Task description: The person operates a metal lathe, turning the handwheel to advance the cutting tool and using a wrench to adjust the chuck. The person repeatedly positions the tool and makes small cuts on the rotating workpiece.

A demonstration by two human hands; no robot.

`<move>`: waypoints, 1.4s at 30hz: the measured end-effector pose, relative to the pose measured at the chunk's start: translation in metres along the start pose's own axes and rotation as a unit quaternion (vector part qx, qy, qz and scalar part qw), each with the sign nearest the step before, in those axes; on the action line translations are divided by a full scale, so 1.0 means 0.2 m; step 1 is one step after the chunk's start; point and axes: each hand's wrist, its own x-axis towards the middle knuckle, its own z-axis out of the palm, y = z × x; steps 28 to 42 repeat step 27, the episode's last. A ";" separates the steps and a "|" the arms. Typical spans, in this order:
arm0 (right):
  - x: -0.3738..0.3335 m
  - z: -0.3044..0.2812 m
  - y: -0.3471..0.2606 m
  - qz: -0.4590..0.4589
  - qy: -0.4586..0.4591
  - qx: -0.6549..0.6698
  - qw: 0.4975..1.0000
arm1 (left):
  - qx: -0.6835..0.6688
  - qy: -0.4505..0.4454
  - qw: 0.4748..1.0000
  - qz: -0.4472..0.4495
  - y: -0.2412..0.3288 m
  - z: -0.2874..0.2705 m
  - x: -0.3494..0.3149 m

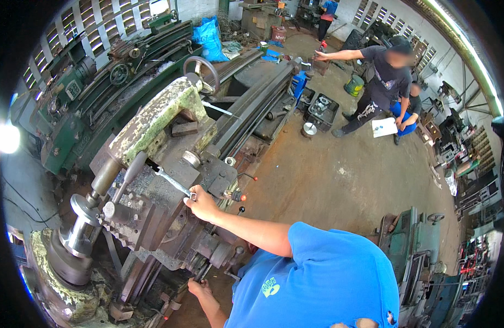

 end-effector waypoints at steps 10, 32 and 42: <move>-0.01 -0.07 -0.03 -0.048 -0.052 -0.085 0.994 | -0.011 -0.038 0.999 0.016 0.00 0.02 -0.13; -0.64 -0.30 0.29 -0.003 -0.265 -0.259 0.929 | -0.154 -0.172 0.964 -0.128 -0.04 -0.27 0.30; -0.64 -0.30 0.29 -0.003 -0.265 -0.259 0.929 | -0.154 -0.172 0.964 -0.128 -0.04 -0.27 0.30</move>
